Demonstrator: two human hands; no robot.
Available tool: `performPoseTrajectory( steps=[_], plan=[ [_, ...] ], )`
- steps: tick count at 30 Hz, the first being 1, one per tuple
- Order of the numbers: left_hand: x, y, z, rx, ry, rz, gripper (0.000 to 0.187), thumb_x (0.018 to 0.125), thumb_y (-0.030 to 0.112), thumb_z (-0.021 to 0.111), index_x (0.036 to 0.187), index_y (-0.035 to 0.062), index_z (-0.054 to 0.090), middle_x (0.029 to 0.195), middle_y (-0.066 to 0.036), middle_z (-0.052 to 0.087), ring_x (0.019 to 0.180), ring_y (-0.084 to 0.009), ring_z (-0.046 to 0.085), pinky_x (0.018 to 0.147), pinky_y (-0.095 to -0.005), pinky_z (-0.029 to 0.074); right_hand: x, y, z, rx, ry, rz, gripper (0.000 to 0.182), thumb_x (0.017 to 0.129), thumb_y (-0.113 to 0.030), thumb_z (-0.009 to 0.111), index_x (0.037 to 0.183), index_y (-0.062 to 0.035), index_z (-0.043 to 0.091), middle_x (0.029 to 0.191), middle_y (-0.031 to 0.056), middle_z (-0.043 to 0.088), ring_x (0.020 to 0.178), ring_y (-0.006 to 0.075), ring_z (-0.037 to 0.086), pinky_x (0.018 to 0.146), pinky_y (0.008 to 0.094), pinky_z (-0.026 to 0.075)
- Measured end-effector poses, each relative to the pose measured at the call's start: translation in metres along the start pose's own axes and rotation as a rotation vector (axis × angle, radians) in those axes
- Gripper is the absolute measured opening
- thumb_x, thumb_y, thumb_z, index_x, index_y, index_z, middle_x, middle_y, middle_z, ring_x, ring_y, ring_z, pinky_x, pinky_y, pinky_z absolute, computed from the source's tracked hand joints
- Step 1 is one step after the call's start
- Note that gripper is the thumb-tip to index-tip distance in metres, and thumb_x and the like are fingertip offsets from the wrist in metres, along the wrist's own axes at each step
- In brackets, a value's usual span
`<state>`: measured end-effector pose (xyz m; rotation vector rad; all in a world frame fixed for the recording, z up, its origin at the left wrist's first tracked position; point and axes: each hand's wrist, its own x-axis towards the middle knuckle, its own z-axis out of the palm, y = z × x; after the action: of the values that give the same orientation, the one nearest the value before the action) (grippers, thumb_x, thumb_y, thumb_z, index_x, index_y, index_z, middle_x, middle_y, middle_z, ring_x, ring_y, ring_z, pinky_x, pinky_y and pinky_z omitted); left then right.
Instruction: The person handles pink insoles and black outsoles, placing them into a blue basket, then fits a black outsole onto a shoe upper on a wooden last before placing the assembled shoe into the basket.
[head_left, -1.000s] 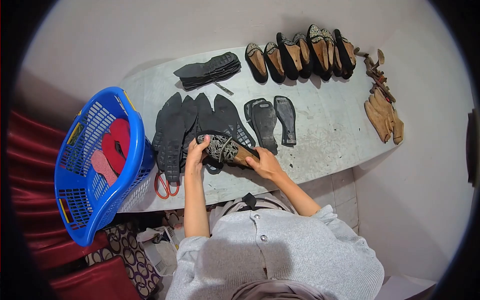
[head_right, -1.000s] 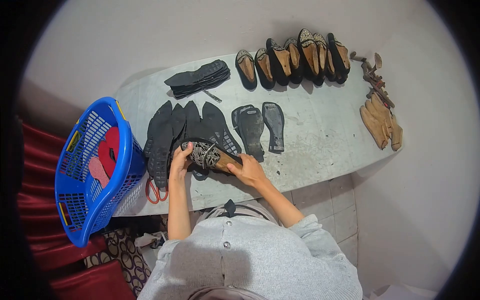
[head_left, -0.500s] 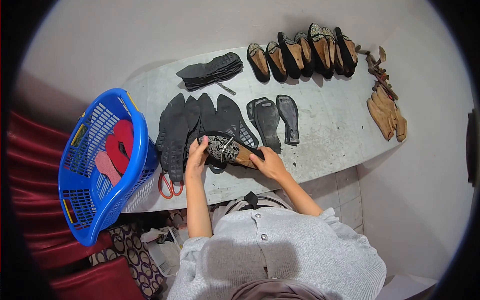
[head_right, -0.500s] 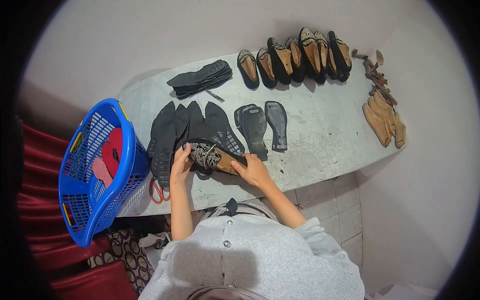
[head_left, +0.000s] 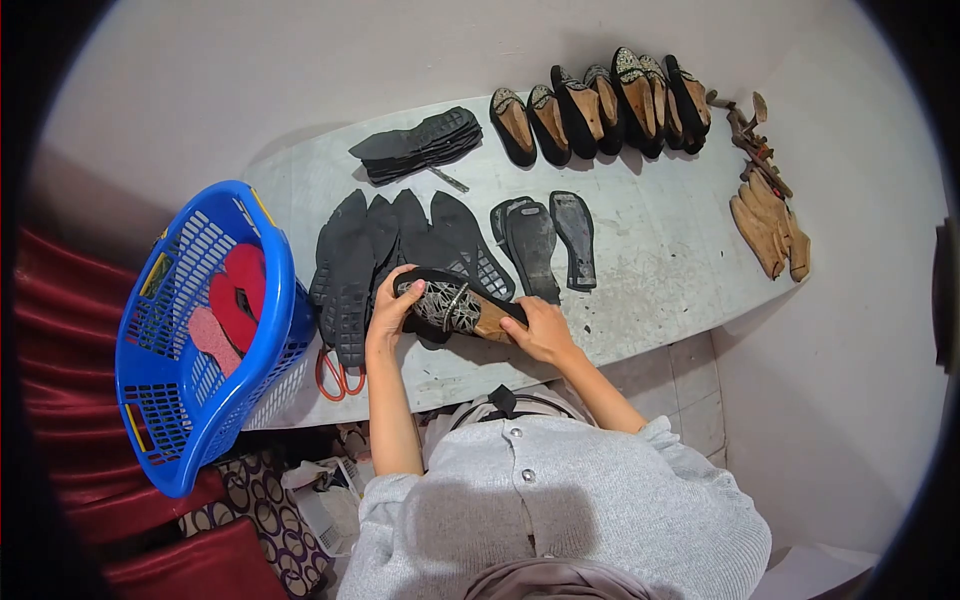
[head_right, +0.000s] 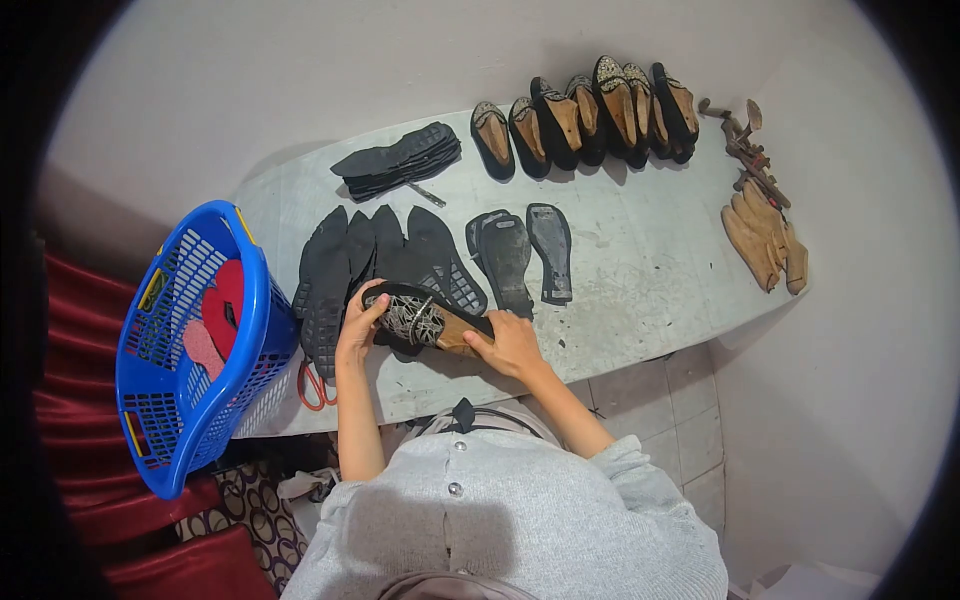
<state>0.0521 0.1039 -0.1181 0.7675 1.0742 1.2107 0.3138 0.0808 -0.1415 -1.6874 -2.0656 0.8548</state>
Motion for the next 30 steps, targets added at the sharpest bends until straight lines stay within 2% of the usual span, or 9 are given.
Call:
performPoseTrajectory(
  steps=[2, 3, 5, 6, 8, 10, 13, 22, 30],
  plan=[
    [0.0, 0.004, 0.005, 0.021, -0.016, -0.002, 0.036, 0.077, 0.015, 0.07, 0.108, 0.003, 0.055, 0.089, -0.004, 0.06, 0.08, -0.0114, 0.057, 0.074, -0.0241, 0.046, 0.006, 0.01, 0.001, -0.079, 0.065, -0.26, 0.073, 0.072, -0.056, 0.057, 0.117, 0.0003, 0.048, 0.108, 0.021, 0.055, 0.098, 0.0375, 0.053, 0.084, 0.0425, 0.042],
    [0.003, 0.002, 0.008, 0.055, 0.007, 0.034, 0.038, 0.077, 0.014, 0.069, 0.111, 0.0032, 0.055, 0.091, -0.004, 0.06, 0.08, -0.0113, 0.057, 0.074, -0.0237, 0.046, 0.006, 0.001, -0.004, -0.077, 0.066, -0.264, 0.073, 0.072, -0.056, 0.057, 0.117, 0.0003, 0.048, 0.108, 0.021, 0.055, 0.098, 0.0375, 0.053, 0.084, 0.0425, 0.042],
    [0.011, -0.013, 0.002, 0.078, 0.049, 0.069, 0.035, 0.08, 0.013, 0.066, 0.111, 0.0024, 0.055, 0.099, -0.007, 0.061, 0.086, -0.0126, 0.058, 0.078, -0.0242, 0.047, 0.004, -0.024, -0.019, 0.084, 0.048, -0.487, 0.084, 0.064, -0.051, 0.069, 0.125, -0.0014, 0.041, 0.114, 0.0205, 0.053, 0.102, 0.0374, 0.052, 0.087, 0.0415, 0.041],
    [0.01, -0.015, 0.004, 0.08, 0.049, 0.07, 0.035, 0.08, 0.013, 0.066, 0.111, 0.0024, 0.055, 0.099, -0.007, 0.061, 0.086, -0.0126, 0.058, 0.078, -0.0242, 0.047, 0.007, -0.026, -0.015, 0.086, 0.049, -0.489, 0.084, 0.064, -0.051, 0.069, 0.125, -0.0014, 0.041, 0.114, 0.0205, 0.053, 0.102, 0.0374, 0.052, 0.087, 0.0415, 0.041],
    [0.009, -0.021, 0.009, -0.27, 0.028, 0.133, 0.032, 0.083, 0.014, 0.062, 0.111, 0.001, 0.054, 0.107, -0.011, 0.06, 0.095, -0.0153, 0.058, 0.082, -0.0268, 0.048, 0.012, -0.029, -0.01, 0.121, 0.03, -0.516, 0.092, 0.057, -0.043, 0.077, 0.129, -0.0031, 0.037, 0.119, 0.0212, 0.051, 0.107, 0.0368, 0.051, 0.09, 0.0406, 0.041],
    [0.007, -0.024, 0.008, -0.28, -0.024, 0.153, 0.033, 0.089, 0.024, 0.053, 0.112, -0.0004, 0.052, 0.113, -0.013, 0.057, 0.103, -0.0199, 0.056, 0.087, -0.0314, 0.047, 0.014, -0.027, -0.011, 0.127, -0.002, -0.461, 0.088, 0.056, -0.035, 0.079, 0.128, -0.0051, 0.039, 0.118, 0.0203, 0.052, 0.106, 0.0356, 0.052, 0.09, 0.0397, 0.042],
    [0.007, -0.023, 0.013, -0.498, -0.062, 0.087, 0.058, 0.094, 0.048, 0.027, 0.115, -0.0007, 0.05, 0.119, -0.015, 0.053, 0.109, -0.0272, 0.051, 0.094, -0.0381, 0.042, 0.018, -0.023, -0.007, 0.168, -0.001, -0.408, 0.083, 0.055, -0.028, 0.079, 0.127, -0.0101, 0.042, 0.112, 0.015, 0.057, 0.101, 0.0325, 0.056, 0.083, 0.038, 0.046],
    [0.011, -0.035, 0.03, -0.792, -0.096, 0.045, 0.063, 0.091, 0.054, 0.024, 0.119, 0.0019, 0.046, 0.13, -0.016, 0.043, 0.119, -0.0317, 0.041, 0.101, -0.0438, 0.032, 0.023, -0.014, -0.004, 0.191, 0.002, -0.391, 0.077, 0.062, -0.031, 0.077, 0.129, -0.0128, 0.043, 0.115, 0.0151, 0.056, 0.105, 0.0335, 0.053, 0.088, 0.0391, 0.043],
    [0.02, -0.041, 0.033, -0.818, -0.056, 0.083, 0.061, 0.089, 0.057, 0.027, 0.104, 0.0028, 0.051, 0.108, -0.015, 0.054, 0.109, -0.0323, 0.048, 0.096, -0.0436, 0.038, 0.018, -0.021, -0.007, 0.18, 0.009, -0.372, 0.077, 0.062, -0.029, 0.076, 0.13, -0.0121, 0.042, 0.115, 0.0155, 0.056, 0.105, 0.0334, 0.053, 0.088, 0.0387, 0.043]
  ],
)
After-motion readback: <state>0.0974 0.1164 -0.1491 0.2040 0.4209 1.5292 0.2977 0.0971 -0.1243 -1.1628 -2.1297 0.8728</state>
